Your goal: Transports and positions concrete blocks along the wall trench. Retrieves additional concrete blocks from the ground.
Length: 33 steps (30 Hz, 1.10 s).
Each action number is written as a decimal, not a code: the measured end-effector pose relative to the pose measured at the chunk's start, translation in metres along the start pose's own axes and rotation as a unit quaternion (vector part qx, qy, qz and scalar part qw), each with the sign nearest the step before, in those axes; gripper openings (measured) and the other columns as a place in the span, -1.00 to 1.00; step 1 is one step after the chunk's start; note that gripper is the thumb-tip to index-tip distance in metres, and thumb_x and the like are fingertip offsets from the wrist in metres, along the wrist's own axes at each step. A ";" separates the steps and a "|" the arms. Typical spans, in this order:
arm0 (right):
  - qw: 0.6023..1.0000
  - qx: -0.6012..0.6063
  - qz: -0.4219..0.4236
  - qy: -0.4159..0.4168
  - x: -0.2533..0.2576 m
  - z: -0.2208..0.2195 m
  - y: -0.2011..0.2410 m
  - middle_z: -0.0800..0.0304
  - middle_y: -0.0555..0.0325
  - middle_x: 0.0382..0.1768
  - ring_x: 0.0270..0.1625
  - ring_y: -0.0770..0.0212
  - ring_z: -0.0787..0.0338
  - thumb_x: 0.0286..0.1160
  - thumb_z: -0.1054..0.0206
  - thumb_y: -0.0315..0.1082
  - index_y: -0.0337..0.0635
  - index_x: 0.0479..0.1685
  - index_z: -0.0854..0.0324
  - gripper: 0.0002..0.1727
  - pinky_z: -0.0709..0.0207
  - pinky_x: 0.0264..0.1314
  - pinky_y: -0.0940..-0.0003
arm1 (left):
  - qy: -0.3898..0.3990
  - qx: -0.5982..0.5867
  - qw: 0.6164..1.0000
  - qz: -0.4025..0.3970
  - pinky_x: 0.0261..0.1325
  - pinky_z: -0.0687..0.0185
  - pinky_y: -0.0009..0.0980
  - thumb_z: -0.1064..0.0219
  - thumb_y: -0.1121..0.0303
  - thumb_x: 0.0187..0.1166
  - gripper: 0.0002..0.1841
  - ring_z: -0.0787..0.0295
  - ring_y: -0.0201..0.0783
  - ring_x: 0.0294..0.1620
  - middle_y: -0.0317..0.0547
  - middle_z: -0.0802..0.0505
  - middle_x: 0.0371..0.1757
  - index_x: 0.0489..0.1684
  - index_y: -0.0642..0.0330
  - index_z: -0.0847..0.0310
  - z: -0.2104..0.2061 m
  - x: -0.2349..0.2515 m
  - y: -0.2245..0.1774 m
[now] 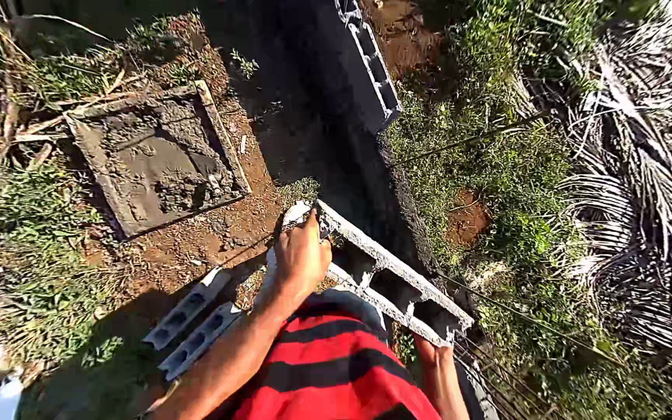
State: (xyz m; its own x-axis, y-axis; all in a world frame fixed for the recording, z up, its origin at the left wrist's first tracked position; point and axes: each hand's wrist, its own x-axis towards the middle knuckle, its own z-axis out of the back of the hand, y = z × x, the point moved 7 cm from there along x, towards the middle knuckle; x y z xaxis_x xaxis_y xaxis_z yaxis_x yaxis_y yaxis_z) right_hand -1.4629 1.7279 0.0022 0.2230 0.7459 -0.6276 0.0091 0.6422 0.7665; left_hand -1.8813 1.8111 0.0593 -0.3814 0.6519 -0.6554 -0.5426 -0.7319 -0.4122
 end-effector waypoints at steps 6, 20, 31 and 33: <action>0.948 0.307 -0.085 0.012 0.065 -0.108 0.033 -0.90 0.18 -0.10 0.00 0.19 -0.89 0.70 0.06 0.29 0.10 0.09 -0.63 -0.45 -0.82 -0.02 0.07 | -0.051 0.013 0.999 0.001 0.32 -0.40 0.48 -0.37 0.32 0.57 -0.43 -0.73 0.48 0.15 0.47 -0.83 -0.03 0.58 0.31 -0.48 0.087 0.060 -0.002; 0.970 0.238 -0.040 0.040 0.194 -0.119 0.093 -0.78 -0.07 0.10 0.13 0.13 -0.83 0.26 -0.47 -0.21 -0.34 0.47 -0.31 -0.25 -0.78 0.23 0.09 | -0.098 0.163 0.972 -0.137 0.10 -0.41 0.61 -0.37 0.27 0.52 -0.58 -0.72 0.54 0.02 0.50 -0.79 -0.10 0.22 0.42 -0.60 0.090 0.168 -0.175; 0.966 0.156 0.048 -0.201 0.148 -0.056 0.281 -0.77 0.18 -0.10 -0.10 0.35 -0.83 0.31 -0.25 -0.48 -0.26 0.29 -0.41 -0.53 -0.81 -0.02 0.33 | -0.053 0.178 0.940 -0.286 -0.11 -0.42 0.56 -0.41 0.32 0.38 -0.72 -0.70 0.53 -0.11 0.46 -0.75 -0.27 -0.21 0.43 -0.62 0.132 0.195 -0.392; 0.954 0.161 0.089 -0.235 0.129 -0.055 0.328 -0.80 0.25 -0.15 -0.12 0.37 -0.85 0.31 -0.25 -0.45 -0.16 0.22 -0.46 -0.59 -0.83 -0.02 0.30 | -0.043 0.181 0.923 -0.338 -0.24 -0.42 0.48 -0.39 0.27 0.37 -0.72 -0.70 0.44 -0.22 0.37 -0.72 -0.35 -0.30 0.39 -0.57 0.155 0.196 -0.435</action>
State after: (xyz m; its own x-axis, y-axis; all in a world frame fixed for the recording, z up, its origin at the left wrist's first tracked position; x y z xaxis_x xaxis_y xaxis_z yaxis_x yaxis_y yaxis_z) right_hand -1.4844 2.0445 0.1649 0.6614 0.6274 -0.4110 0.2122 0.3690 0.9049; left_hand -1.8355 2.2879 0.2082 0.0857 0.9596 -0.2680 -0.8864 -0.0494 -0.4603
